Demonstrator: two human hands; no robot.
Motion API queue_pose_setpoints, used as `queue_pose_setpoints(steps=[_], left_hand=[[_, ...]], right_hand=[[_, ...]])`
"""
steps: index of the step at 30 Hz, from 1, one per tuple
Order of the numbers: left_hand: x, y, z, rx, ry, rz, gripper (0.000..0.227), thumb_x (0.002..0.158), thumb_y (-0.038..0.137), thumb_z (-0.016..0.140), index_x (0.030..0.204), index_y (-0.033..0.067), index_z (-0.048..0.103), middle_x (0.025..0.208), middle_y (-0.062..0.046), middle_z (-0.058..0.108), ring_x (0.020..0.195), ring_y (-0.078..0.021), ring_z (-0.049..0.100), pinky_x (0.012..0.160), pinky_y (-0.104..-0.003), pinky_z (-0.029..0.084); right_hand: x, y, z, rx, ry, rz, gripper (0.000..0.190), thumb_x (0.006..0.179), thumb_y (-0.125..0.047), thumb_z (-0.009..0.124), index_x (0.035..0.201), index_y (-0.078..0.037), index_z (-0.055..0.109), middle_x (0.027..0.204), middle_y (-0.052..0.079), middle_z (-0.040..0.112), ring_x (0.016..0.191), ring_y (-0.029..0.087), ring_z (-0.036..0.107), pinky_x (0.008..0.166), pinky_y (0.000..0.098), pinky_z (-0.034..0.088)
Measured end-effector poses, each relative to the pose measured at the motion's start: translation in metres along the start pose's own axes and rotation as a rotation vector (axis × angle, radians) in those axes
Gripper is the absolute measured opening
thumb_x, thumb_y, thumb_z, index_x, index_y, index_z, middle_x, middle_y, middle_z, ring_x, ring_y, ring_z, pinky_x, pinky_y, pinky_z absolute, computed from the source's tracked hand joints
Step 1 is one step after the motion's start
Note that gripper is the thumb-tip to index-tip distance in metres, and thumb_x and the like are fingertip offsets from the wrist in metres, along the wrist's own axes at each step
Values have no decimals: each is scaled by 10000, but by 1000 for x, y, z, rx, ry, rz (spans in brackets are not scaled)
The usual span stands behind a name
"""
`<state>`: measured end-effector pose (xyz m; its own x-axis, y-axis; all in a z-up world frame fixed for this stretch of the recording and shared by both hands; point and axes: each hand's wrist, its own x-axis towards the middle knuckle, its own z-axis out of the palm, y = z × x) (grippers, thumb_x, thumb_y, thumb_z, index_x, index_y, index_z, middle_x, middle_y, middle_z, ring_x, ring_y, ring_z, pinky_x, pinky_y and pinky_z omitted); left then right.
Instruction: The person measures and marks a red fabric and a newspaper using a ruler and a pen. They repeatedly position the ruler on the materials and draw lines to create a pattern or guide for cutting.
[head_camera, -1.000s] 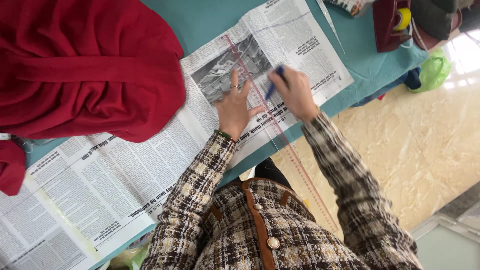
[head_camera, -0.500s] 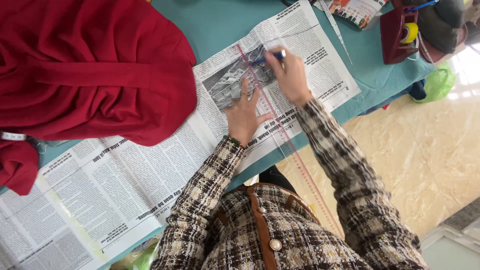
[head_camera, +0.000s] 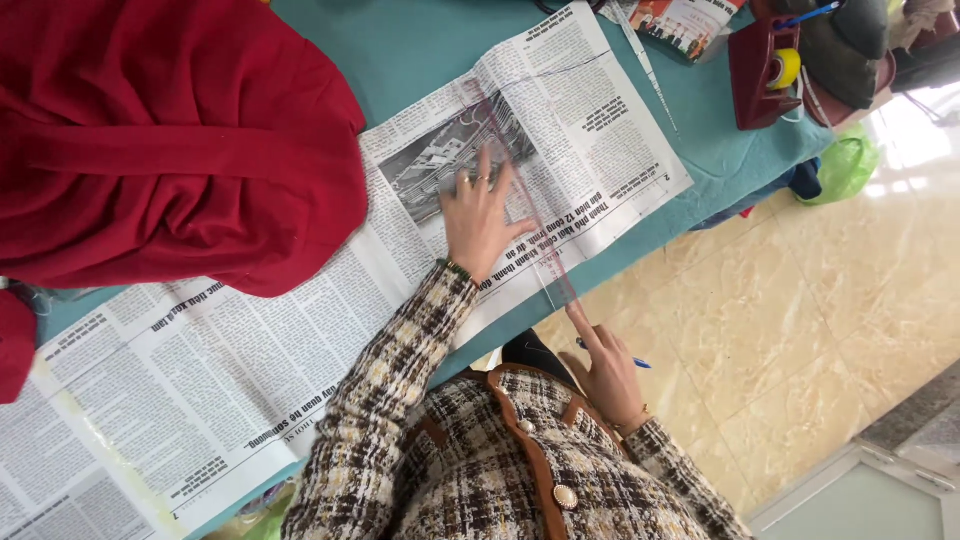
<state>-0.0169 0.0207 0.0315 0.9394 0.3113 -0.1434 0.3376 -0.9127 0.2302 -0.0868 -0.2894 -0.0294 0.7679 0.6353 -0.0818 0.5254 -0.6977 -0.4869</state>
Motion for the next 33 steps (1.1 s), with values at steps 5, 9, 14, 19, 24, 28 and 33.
queue_pose_setpoints(steps=[5,9,14,19,24,28,33], left_hand=[[31,16,39,41,87,102,1008,784,918,566,1510,229,449,1610,-182,338,1236,-350,597,898,-557,571],[29,12,49,36,101,67,803,946,719,580,1540,199,434,1642,-164,295,1251,-347,589,938,-527,561],[2,4,58,-60,144,29,716,968,486,680,1561,197,403,1596,-180,373,1236,-393,574,925,-555,551],[-27,-32,86,-64,177,46,555,922,558,635,1302,160,564,1595,-146,395,1296,-433,518,932,-539,542],[-64,-100,20,158,465,-184,633,899,482,708,1428,174,546,1561,-119,436,1381,-347,433,1038,-528,443],[-111,-136,0,67,773,-198,492,933,384,788,1324,129,635,1432,-134,468,1364,-391,401,1056,-559,447],[-160,-157,17,-1,810,-284,515,933,422,758,1294,77,630,1378,-160,451,1313,-424,446,1070,-546,501]], right_hand=[[5,43,-8,70,45,127,663,921,-231,720,1543,-320,510,942,130,679,770,326,700,649,416,561],[24,55,-51,-23,64,211,647,931,-256,714,1543,-333,521,887,140,660,766,351,685,664,460,563],[34,66,-70,-38,47,321,618,945,-347,695,1525,-437,503,1010,84,692,937,329,714,780,477,582],[44,61,-81,111,-12,203,626,986,-226,631,1582,-125,472,847,92,620,589,172,345,576,310,326],[53,62,-83,33,-70,267,669,955,-277,630,1595,-193,456,593,84,372,560,223,366,584,360,321],[49,80,-73,-56,16,301,672,957,-295,653,1603,-242,473,631,111,520,596,329,526,656,458,405],[49,66,-67,14,179,250,743,939,-189,709,1635,-117,459,796,103,575,722,263,545,792,428,427]])
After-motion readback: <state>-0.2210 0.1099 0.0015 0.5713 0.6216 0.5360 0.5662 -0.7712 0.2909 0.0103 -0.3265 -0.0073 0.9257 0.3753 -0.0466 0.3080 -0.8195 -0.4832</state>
